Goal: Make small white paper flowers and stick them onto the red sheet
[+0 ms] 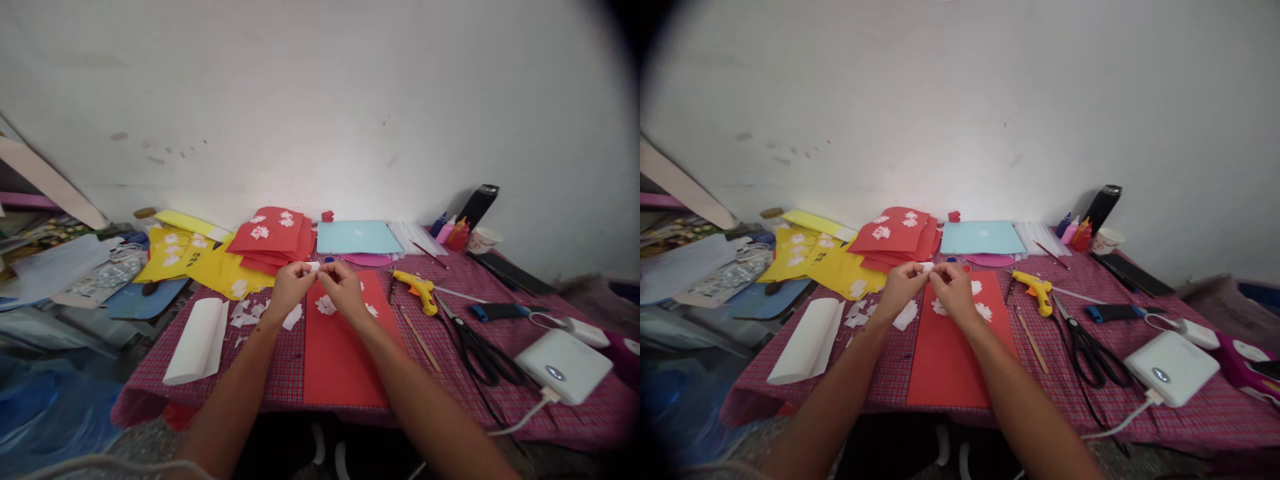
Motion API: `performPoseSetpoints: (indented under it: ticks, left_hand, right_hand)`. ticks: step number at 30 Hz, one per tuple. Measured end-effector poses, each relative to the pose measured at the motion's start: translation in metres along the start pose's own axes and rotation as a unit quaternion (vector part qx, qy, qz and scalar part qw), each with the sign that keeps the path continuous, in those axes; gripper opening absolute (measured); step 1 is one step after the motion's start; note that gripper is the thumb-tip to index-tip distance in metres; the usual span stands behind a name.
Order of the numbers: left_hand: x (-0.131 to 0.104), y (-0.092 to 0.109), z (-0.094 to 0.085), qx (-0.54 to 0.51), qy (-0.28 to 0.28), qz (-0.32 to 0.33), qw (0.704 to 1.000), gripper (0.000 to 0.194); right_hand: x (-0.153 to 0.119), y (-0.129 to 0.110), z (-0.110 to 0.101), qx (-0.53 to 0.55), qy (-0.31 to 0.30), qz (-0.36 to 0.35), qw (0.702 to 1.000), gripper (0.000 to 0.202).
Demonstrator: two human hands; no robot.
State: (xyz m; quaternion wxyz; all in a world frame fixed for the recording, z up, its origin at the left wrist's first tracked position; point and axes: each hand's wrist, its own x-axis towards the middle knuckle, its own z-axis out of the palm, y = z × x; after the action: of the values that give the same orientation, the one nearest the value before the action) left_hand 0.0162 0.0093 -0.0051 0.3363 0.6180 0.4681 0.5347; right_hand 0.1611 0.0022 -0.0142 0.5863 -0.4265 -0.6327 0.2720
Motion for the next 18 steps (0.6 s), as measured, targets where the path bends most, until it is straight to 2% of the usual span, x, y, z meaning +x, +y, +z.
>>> performPoseSetpoints:
  ticks: [7,18]
  left_hand:
    - [-0.002,0.005,0.002,-0.013,-0.048,0.023,0.998,0.020]
    - [-0.004,0.012,0.002,-0.011,-0.055,0.037,0.998,0.022]
  right_hand:
    - [0.003,0.004,0.000,0.018,-0.006,0.030,0.999,0.013]
    - [0.005,0.002,-0.002,0.073,-0.013,0.068,0.995,0.014]
